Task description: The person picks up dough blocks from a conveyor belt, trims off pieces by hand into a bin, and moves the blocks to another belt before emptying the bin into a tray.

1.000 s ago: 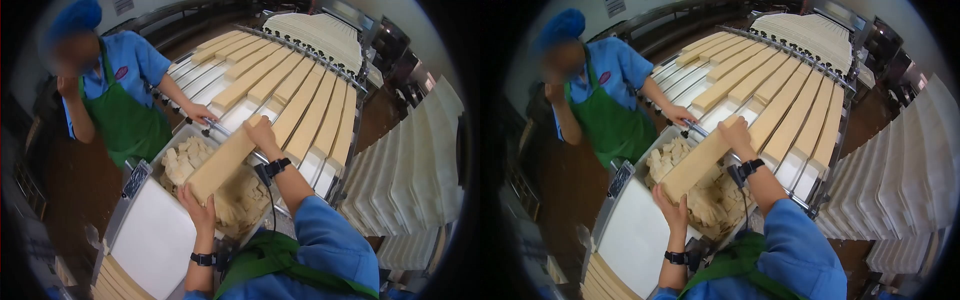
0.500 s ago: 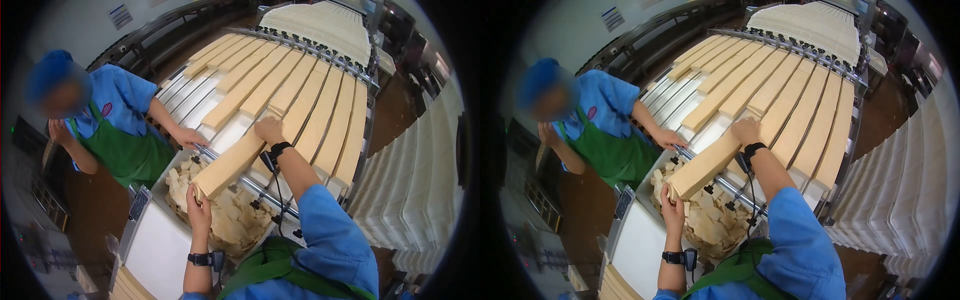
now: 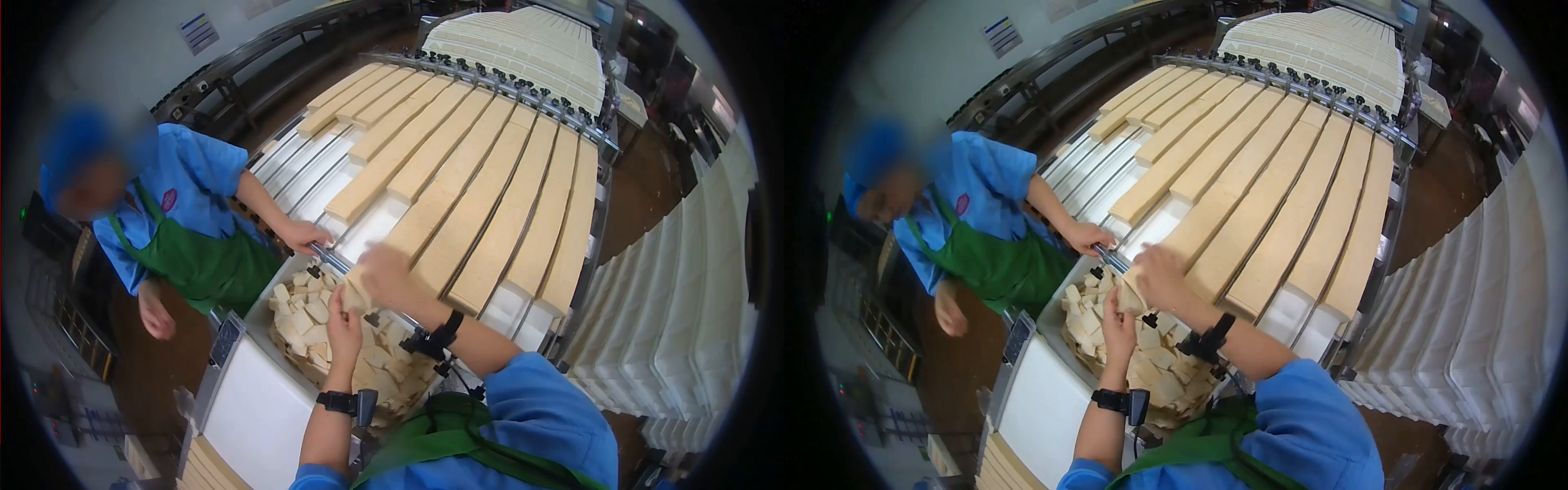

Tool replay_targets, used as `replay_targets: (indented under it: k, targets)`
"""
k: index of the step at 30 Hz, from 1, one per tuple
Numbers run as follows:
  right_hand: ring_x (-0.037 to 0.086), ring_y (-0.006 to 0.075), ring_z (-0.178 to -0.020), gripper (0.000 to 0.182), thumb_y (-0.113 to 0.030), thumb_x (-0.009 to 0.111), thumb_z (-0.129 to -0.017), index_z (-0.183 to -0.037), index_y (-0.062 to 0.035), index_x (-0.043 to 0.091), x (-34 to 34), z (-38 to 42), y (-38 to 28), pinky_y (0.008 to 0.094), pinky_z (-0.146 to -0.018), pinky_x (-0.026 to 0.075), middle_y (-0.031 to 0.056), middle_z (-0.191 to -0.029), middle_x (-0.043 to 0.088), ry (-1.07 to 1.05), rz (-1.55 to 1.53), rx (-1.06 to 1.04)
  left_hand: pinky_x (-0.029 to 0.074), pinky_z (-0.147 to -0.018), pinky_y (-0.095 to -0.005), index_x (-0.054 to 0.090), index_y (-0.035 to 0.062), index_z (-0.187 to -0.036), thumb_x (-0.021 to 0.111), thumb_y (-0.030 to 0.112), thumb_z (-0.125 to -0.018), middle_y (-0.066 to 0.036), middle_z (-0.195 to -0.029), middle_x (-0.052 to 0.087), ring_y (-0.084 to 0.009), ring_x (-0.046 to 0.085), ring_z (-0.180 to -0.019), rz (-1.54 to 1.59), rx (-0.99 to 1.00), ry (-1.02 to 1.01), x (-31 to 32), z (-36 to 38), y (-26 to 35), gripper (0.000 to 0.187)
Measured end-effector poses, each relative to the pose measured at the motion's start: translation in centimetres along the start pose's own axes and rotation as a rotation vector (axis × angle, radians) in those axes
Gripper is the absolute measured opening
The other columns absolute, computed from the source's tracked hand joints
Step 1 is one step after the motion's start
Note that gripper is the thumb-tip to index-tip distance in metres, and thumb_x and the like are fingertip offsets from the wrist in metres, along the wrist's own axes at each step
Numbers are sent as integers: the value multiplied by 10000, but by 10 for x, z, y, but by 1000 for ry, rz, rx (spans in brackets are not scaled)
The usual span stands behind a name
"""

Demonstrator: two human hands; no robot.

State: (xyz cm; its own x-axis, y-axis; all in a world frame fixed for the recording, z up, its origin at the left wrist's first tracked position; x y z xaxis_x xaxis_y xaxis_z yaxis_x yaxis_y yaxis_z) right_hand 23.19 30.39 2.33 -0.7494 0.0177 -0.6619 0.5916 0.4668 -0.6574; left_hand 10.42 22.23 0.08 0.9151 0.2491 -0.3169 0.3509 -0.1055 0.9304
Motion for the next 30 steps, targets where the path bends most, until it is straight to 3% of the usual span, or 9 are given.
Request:
replay_targets:
  k: [5, 6, 12, 14, 18, 21, 22, 25, 30]
  targets:
    - [267, 361, -1320, 150, -101, 558, -773, -884, -138, 652, 17, 24, -14, 537, -1026, 197, 153, -1417, 339, 3, 100, -114, 454, -856, -291, 369, -2, -1318, 397, -44, -862, -172, -1294, 449, -215, 526, -1076, 20, 65, 111, -30, 35, -12, 458]
    - [261, 355, -1325, 116, -116, 560, -770, -832, -122, 658, 9, 25, -17, 544, -1033, 188, 129, -1426, 336, -17, 114, -137, 448, -867, -293, 375, -5, -1313, 398, -44, -862, -172, -1296, 449, -216, 521, -1086, 17, 41, 97, -34, 46, -19, 453]
    - [311, 331, -1301, 124, -203, 589, -770, -830, -181, 696, 6, 22, -12, 528, -1024, 208, 94, -1400, 389, 27, 227, -114, 403, -942, -311, 431, -8, -1271, 416, -43, -855, -175, -1271, 463, -244, 485, -1153, 84, -219, 78, -45, 94, -37, 418]
    - [327, 326, -1289, 137, -231, 601, -762, -848, -192, 701, 12, 21, -10, 528, -1012, 216, 99, -1379, 416, 24, 274, -126, 403, -946, -332, 432, -5, -1267, 443, -27, -845, -184, -1256, 469, -274, 484, -1155, -22, -131, 147, -53, 112, -60, 423]
    - [305, 325, -1287, 217, -324, 662, -711, -877, -188, 693, 4, 25, -17, 535, -992, 210, 125, -1384, 391, 46, 377, -210, 396, -958, -392, 471, 0, -1221, 509, -5, -807, -213, -1219, 476, -353, 477, -1140, -458, 12, 204, -77, 149, -22, 415]
    - [267, 334, -1299, 275, -374, 690, -690, -886, -182, 683, 4, 27, -24, 558, -992, 175, 138, -1397, 360, 13, 352, -205, 399, -945, -426, 516, 1, -1151, 552, 8, -780, -216, -1192, 482, -391, 481, -1090, -525, 10, 59, -82, 185, -32, 373]
    - [263, 334, -1300, 280, -376, 697, -687, -892, -186, 680, 6, 27, -25, 555, -995, 171, 139, -1398, 358, 6, 372, -197, 426, -883, -425, 560, 19, -1066, 587, 10, -730, -182, -1112, 522, -363, 516, -1018, -599, 80, 50, -81, 195, -30, 337]
    - [252, 335, -1304, 371, -351, 718, -687, -977, -145, 611, 12, 28, -26, 553, -998, 173, 152, -1416, 322, -36, 473, -157, 439, -830, -399, 581, 52, -1017, 609, 30, -690, -134, -1041, 559, -316, 545, -949, -789, 224, -96, -77, 214, -25, 328]
    - [226, 308, -1329, 426, -333, 683, -728, -1050, -81, 562, 19, 29, -22, 525, -1035, 141, 148, -1451, 259, -35, 573, 44, 432, -779, -377, 591, 67, -984, 621, 51, -662, -108, -989, 572, -280, 550, -873, -861, 216, 66, -76, 228, -33, 324]
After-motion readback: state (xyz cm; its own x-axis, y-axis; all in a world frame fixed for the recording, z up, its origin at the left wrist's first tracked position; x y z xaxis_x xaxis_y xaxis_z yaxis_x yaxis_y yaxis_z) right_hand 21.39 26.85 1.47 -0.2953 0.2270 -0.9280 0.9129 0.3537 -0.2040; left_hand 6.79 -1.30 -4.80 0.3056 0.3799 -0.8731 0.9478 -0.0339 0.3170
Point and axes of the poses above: each hand's wrist, its own z-axis away from the middle knuckle, its own x-axis out of the palm, y = z × x, the point moved 5 cm from there along -z, towards the middle knuckle
